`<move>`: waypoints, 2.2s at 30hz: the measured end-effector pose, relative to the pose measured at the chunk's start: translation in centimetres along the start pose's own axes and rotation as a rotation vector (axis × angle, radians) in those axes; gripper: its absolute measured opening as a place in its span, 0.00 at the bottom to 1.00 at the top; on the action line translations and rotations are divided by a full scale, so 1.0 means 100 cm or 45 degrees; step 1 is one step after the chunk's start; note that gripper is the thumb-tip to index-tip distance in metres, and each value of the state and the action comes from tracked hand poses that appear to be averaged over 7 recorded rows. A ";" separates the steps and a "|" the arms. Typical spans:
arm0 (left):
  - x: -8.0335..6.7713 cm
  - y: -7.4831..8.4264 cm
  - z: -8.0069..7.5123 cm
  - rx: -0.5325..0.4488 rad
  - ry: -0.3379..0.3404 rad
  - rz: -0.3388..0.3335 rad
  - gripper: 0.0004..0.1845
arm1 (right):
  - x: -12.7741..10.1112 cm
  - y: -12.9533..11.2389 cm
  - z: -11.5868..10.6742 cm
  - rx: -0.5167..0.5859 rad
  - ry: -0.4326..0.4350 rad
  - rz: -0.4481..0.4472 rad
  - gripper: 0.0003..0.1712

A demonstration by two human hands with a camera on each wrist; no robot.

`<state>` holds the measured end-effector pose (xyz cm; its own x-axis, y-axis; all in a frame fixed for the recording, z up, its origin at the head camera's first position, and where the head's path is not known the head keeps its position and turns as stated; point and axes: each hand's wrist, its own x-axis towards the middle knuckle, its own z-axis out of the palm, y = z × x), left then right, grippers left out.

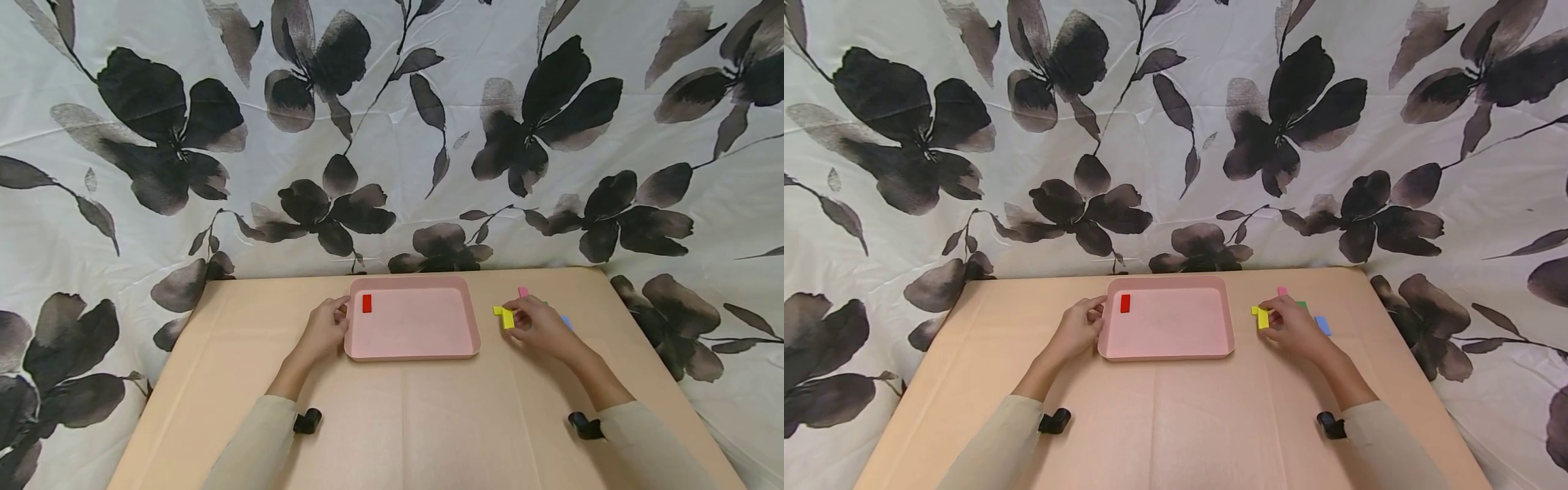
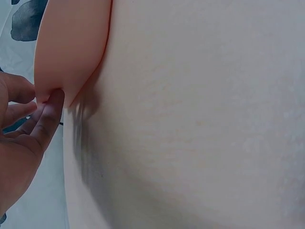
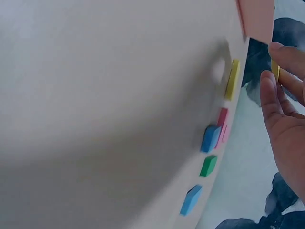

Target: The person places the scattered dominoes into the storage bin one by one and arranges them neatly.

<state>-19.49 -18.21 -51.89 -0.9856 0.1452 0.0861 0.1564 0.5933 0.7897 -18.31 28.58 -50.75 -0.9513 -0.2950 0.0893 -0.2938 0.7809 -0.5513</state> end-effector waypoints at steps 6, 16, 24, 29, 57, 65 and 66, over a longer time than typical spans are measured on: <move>0.001 0.001 0.002 -0.012 -0.001 -0.025 0.28 | 0.014 -0.013 0.001 0.088 0.022 -0.020 0.28; 0.005 0.001 0.003 0.001 0.005 -0.031 0.28 | 0.041 -0.039 0.002 0.140 -0.004 -0.100 0.28; 0.008 0.002 0.004 0.010 0.006 -0.048 0.28 | 0.070 -0.060 0.013 0.172 -0.093 -0.041 0.27; 0.009 0.002 0.005 0.014 0.011 -0.040 0.28 | 0.086 -0.071 0.023 0.200 -0.092 -0.091 0.28; 0.012 0.000 0.002 -0.010 0.005 -0.033 0.29 | 0.151 -0.130 0.103 0.183 -0.295 -0.062 0.26; 0.012 0.002 0.002 -0.020 -0.009 -0.035 0.29 | 0.161 -0.144 0.117 0.237 -0.333 -0.034 0.26; 0.012 0.003 0.002 -0.022 -0.011 -0.033 0.29 | 0.162 -0.146 0.119 0.230 -0.333 -0.041 0.26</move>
<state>-20.65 -17.72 -51.63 -0.9888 0.1370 0.0599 0.1294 0.5834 0.8018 -28.33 5.90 -51.12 -0.8787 -0.4678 -0.0947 -0.2796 0.6653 -0.6922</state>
